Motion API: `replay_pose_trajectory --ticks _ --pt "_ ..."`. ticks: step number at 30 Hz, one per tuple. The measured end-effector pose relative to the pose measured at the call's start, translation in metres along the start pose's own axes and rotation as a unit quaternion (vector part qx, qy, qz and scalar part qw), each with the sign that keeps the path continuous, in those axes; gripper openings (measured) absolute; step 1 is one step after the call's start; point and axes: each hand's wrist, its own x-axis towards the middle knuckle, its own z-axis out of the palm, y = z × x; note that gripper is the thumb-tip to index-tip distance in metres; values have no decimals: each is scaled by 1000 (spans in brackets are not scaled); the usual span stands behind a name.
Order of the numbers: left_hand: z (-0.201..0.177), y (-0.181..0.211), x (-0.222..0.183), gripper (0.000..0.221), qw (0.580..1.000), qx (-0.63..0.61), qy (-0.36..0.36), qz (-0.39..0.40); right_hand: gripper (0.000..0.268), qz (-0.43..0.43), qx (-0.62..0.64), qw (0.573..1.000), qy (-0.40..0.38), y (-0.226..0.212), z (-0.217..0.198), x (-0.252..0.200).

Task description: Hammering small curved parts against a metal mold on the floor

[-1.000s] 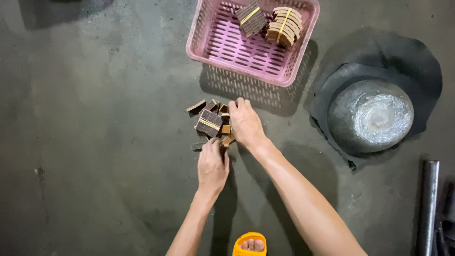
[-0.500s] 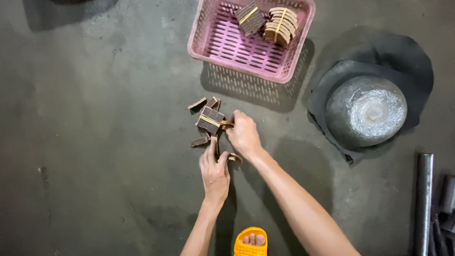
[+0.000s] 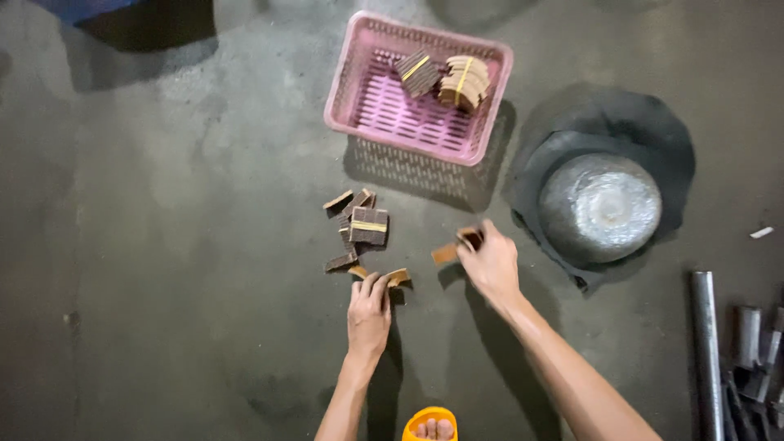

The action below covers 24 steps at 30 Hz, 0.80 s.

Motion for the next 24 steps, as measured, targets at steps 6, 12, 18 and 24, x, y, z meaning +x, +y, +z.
replay_pose_trajectory --ticks 6,12,18,24 --pt "-3 2 -5 30 983 -133 14 -129 25 147 100 984 -15 48 -13 -26" --pt "-49 36 57 25 953 -232 114 -159 35 161 183 969 37 38 -49 8" --pt "-60 84 195 17 954 -251 156 -42 51 52 245 962 104 -70 -96 59" --pt "-86 80 215 60 985 -149 69 -55 71 -8 150 986 74 -67 -111 74"
